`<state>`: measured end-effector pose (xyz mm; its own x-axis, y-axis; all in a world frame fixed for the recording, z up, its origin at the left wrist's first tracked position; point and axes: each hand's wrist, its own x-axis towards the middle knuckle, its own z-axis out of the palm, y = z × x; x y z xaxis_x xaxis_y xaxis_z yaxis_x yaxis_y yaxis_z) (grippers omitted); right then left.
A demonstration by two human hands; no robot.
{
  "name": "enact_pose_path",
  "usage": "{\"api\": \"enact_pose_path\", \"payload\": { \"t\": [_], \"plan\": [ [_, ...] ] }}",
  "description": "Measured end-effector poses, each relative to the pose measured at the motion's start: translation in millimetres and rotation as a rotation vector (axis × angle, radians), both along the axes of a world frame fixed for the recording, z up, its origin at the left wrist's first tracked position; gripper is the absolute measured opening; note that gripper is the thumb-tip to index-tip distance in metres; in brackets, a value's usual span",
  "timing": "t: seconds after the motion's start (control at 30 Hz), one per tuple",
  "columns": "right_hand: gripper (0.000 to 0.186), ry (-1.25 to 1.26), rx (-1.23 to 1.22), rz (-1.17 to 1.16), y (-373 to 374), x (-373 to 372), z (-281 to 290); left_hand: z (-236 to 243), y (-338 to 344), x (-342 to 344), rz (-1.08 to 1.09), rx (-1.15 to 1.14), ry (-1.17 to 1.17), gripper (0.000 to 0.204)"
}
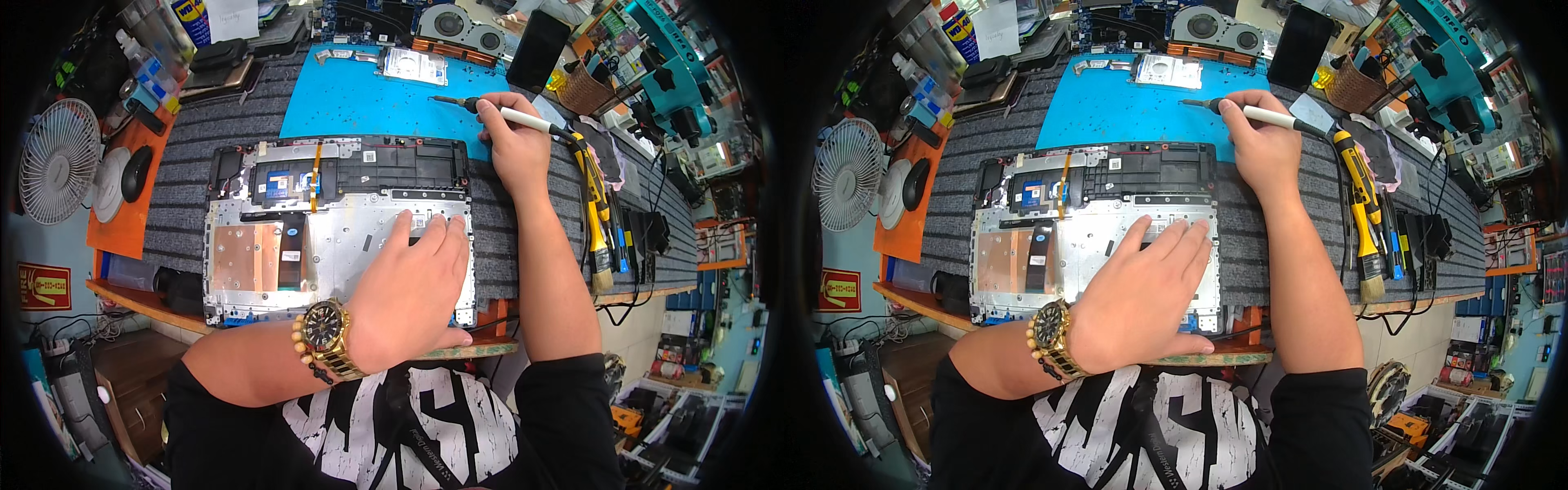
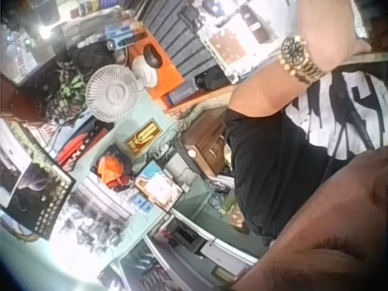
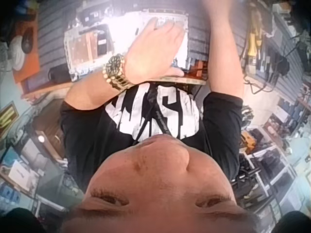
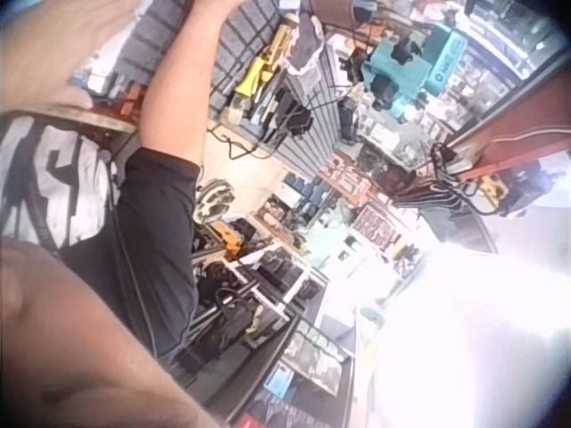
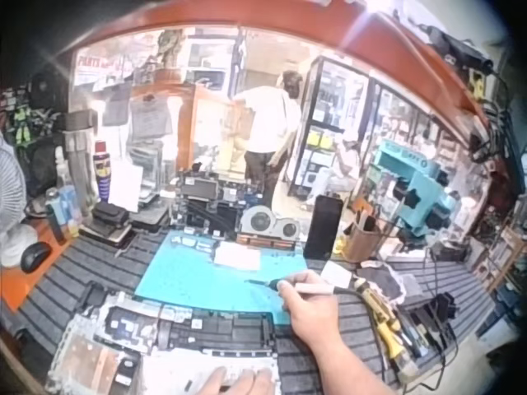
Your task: The person uses a soldering iron and a metal tool to detach components on the underside of a laptop chassis, then picks up the chassis and turns it over.
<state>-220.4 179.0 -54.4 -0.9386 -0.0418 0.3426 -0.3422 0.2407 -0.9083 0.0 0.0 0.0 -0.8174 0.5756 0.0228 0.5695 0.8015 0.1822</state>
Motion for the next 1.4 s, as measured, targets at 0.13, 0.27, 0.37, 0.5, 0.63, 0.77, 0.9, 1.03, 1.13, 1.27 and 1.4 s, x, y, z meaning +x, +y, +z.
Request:
{"api": "enact_pose_path", "payload": {
  "t": [0.13, 0.27, 0.37, 0.5, 0.63, 0.77, 0.9, 1.03, 1.13, 1.27, 1.4],
  "plan": [
    [0.026, 0.014, -0.053, 0.026, -4.7, 0.9, -2.2, -4.3, -4.0, 3.4, 0.023, 0.031, 0.038, 0.121],
    [0.025, 0.021, -0.064, 0.065, -1.7, 1.5, 3.7, -8.4, 2.0, 2.8, 0.038, 0.06, 0.064, 0.121],
    [0.026, -0.019, -0.04, 0.089, -5.5, 2.6, 5.4, -8.8, 1.2, 3.2, 0.043, 0.078, 0.061, 0.121],
    [0.027, -0.026, 0.007, 0.091, -9.0, 6.5, 6.3, -9.0, 1.8, 3.6, 0.038, 0.065, 0.078, 0.118],
    [0.028, -0.027, 0.026, 0.089, -10.8, 6.7, 7.1, -8.8, 2.6, 3.0, 0.038, 0.045, 0.087, 0.117],
    [0.03, 0.003, 0.064, 0.076, -10.9, 6.7, 6.1, -8.4, 2.3, 3.1, 0.036, 0.036, 0.089, 0.116],
    [0.03, 0.004, 0.077, 0.073, -10.6, 5.2, 4.3, -8.2, 2.5, 3.2, 0.035, 0.028, 0.088, 0.116],
    [0.03, 0.007, 0.057, 0.077, -10.7, 4.4, 2.9, -7.3, 2.6, 3.3, 0.035, 0.011, 0.087, 0.116],
    [0.03, 0.01, 0.065, 0.071, -10.8, 4.1, 2.3, -6.8, 2.8, 3.5, 0.034, 0.0, 0.089, 0.115],
    [0.03, 0.017, 0.055, 0.075, -11.7, 3.5, 2.3, -6.9, 3.3, 3.6, 0.036, -0.001, 0.085, 0.114],
    [0.03, -0.003, 0.067, 0.073, -10.8, 5.0, 3.6, -7.2, 3.1, 3.8, 0.037, 0.008, 0.083, 0.114]
  ]
}}
